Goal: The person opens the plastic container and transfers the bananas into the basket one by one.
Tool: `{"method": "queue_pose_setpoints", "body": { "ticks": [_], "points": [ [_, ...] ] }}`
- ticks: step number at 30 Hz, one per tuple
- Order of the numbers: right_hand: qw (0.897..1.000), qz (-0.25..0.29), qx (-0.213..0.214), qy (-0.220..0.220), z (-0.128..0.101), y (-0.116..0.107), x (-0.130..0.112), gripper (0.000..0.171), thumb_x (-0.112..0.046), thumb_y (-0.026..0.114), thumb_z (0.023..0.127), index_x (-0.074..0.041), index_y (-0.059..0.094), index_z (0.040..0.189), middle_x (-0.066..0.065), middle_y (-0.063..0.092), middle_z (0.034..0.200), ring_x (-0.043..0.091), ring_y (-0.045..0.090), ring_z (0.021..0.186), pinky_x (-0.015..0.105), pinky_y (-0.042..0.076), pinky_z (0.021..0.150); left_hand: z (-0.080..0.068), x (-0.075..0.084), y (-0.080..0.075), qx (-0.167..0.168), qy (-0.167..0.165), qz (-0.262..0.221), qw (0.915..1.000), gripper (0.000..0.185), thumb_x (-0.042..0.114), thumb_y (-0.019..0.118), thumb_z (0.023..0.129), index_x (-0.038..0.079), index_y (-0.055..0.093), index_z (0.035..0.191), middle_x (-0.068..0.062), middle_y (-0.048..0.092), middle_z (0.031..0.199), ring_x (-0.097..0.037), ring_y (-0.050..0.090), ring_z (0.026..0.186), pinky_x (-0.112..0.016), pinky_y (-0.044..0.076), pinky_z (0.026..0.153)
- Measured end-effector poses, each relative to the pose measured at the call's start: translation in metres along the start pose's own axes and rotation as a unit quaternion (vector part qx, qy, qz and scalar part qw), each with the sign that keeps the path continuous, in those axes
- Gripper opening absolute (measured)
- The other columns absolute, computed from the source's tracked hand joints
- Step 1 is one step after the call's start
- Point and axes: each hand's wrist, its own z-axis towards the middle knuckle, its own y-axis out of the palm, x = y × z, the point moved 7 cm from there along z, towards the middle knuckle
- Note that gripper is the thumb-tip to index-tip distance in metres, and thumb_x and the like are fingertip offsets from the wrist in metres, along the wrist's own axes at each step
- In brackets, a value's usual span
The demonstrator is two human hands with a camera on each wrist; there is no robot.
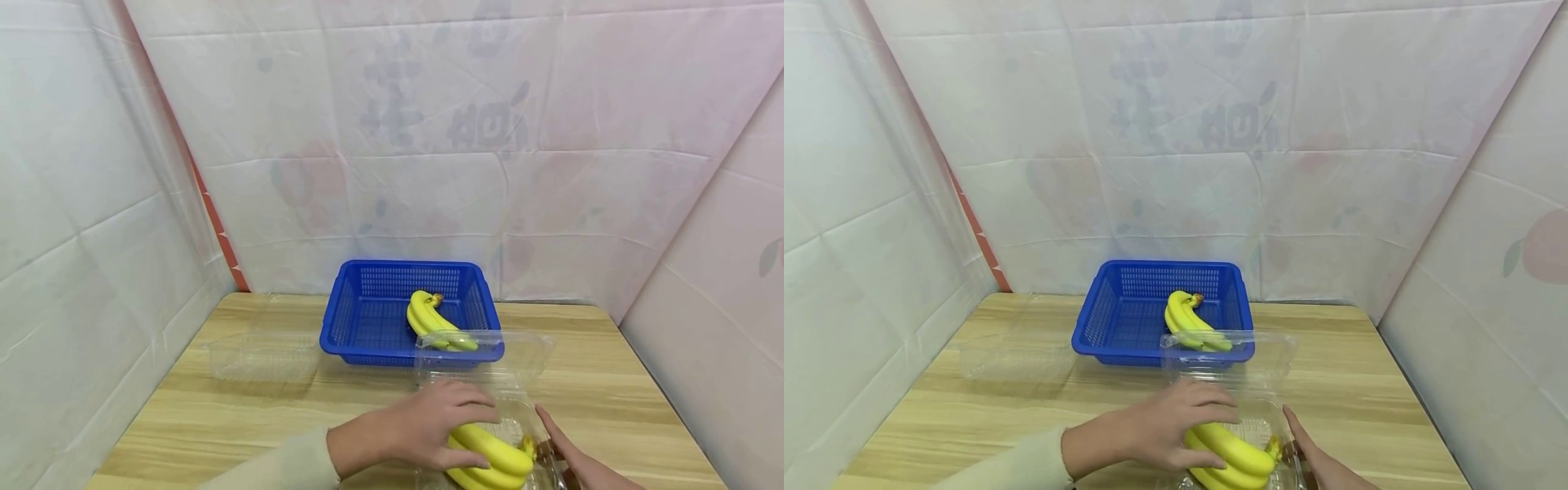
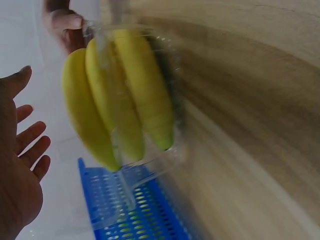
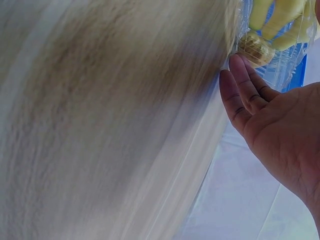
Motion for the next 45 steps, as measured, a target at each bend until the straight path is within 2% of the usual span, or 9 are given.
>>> {"method": "queue_pose_setpoints", "body": {
  "ticks": [3, 7, 9, 14, 19, 36, 39, 40, 45],
  "points": [
    [1.000, -0.006, -0.001, -0.014, 0.001, -0.002, 0.003, 0.111, -0.030, 0.066, 0.104, -0.045, -0.029, 0.162, 0.047, -0.025, 0.163, -0.017, 0.038, 0.136, 0.022, 0.053, 0.098, 0.001, -0.003, 0.018, -0.049, -0.015, 0.006, 0.9987, 0.061, 0.057, 0.064, 0.104, 0.025, 0.055, 0.155, 0.006, 0.057, 0.159, -0.009, 0.050, 0.150, -0.028, 0.039, 0.126],
    [1.000, -0.005, -0.008, 0.003, 0.003, -0.003, 0.013, 0.108, -0.034, 0.063, 0.106, -0.043, -0.030, 0.162, 0.025, -0.032, 0.169, -0.024, 0.023, 0.138, 0.023, 0.051, 0.102, 0.000, -0.006, 0.033, -0.087, -0.034, 0.008, 0.9956, 0.067, 0.063, 0.061, 0.103, 0.029, 0.049, 0.159, 0.007, 0.052, 0.164, -0.010, 0.045, 0.155, -0.030, 0.040, 0.126],
    [1.000, 0.005, -0.013, 0.014, 0.003, -0.003, 0.014, 0.111, -0.032, 0.063, 0.106, -0.039, -0.033, 0.162, 0.024, -0.033, 0.169, -0.023, 0.025, 0.138, 0.023, 0.051, 0.102, 0.000, -0.008, 0.037, -0.098, -0.044, 0.001, 0.9943, 0.069, 0.063, 0.062, 0.102, 0.031, 0.047, 0.160, 0.007, 0.050, 0.165, -0.010, 0.043, 0.156, -0.032, 0.041, 0.125],
    [0.999, 0.031, -0.025, 0.016, 0.003, 0.001, 0.004, 0.115, -0.028, 0.064, 0.105, -0.032, -0.037, 0.160, 0.043, -0.036, 0.161, -0.018, 0.038, 0.134, 0.023, 0.053, 0.098, 0.000, -0.013, 0.044, -0.128, -0.063, 0.002, 0.9898, 0.077, 0.068, 0.063, 0.099, 0.035, 0.041, 0.164, 0.009, 0.046, 0.168, -0.008, 0.040, 0.157, -0.034, 0.041, 0.124],
    [0.998, 0.040, -0.024, 0.037, 0.003, 0.003, -0.003, 0.112, -0.030, 0.063, 0.105, -0.041, -0.036, 0.158, 0.043, -0.038, 0.160, -0.022, 0.038, 0.128, 0.023, 0.053, 0.096, -0.002, -0.017, 0.052, -0.157, -0.076, 0.009, 0.9847, 0.079, 0.067, 0.067, 0.096, 0.039, 0.038, 0.164, 0.010, 0.044, 0.168, -0.005, 0.040, 0.155, -0.033, 0.039, 0.122],
    [0.999, 0.026, -0.016, 0.041, 0.004, 0.000, 0.003, 0.114, -0.030, 0.064, 0.104, -0.039, -0.035, 0.159, 0.045, -0.035, 0.161, -0.024, 0.035, 0.126, 0.023, 0.053, 0.095, -0.002, -0.019, 0.055, -0.160, -0.090, 0.013, 0.9830, 0.069, 0.062, 0.074, 0.094, 0.042, 0.049, 0.155, 0.021, 0.059, 0.147, 0.001, 0.051, 0.139, -0.028, 0.038, 0.117],
    [0.999, 0.025, -0.016, 0.043, 0.004, 0.000, 0.002, 0.115, -0.027, 0.065, 0.104, -0.040, -0.035, 0.159, 0.046, -0.035, 0.161, -0.020, 0.038, 0.128, 0.023, 0.054, 0.094, 0.000, -0.019, 0.053, -0.155, -0.087, 0.018, 0.9839, 0.066, 0.062, 0.076, 0.093, 0.041, 0.052, 0.151, 0.022, 0.061, 0.142, 0.003, 0.053, 0.134, -0.028, 0.038, 0.117],
    [0.999, 0.023, -0.016, 0.042, 0.004, 0.000, 0.000, 0.114, -0.027, 0.064, 0.104, -0.040, -0.035, 0.159, 0.046, -0.035, 0.160, -0.012, 0.040, 0.135, 0.023, 0.053, 0.094, 0.000, -0.018, 0.053, -0.152, -0.086, 0.022, 0.9844, 0.065, 0.062, 0.076, 0.093, 0.041, 0.053, 0.150, 0.022, 0.062, 0.140, 0.003, 0.053, 0.132, -0.027, 0.039, 0.117],
    [0.998, 0.031, -0.018, 0.051, 0.005, 0.001, 0.002, 0.114, -0.026, 0.064, 0.104, -0.044, -0.034, 0.158, 0.047, -0.036, 0.159, -0.012, 0.041, 0.134, 0.024, 0.054, 0.093, 0.001, -0.019, 0.052, -0.148, -0.093, 0.020, 0.9845, 0.064, 0.060, 0.079, 0.092, 0.041, 0.055, 0.148, 0.023, 0.062, 0.141, 0.005, 0.054, 0.131, -0.025, 0.039, 0.113]
  ]
}}
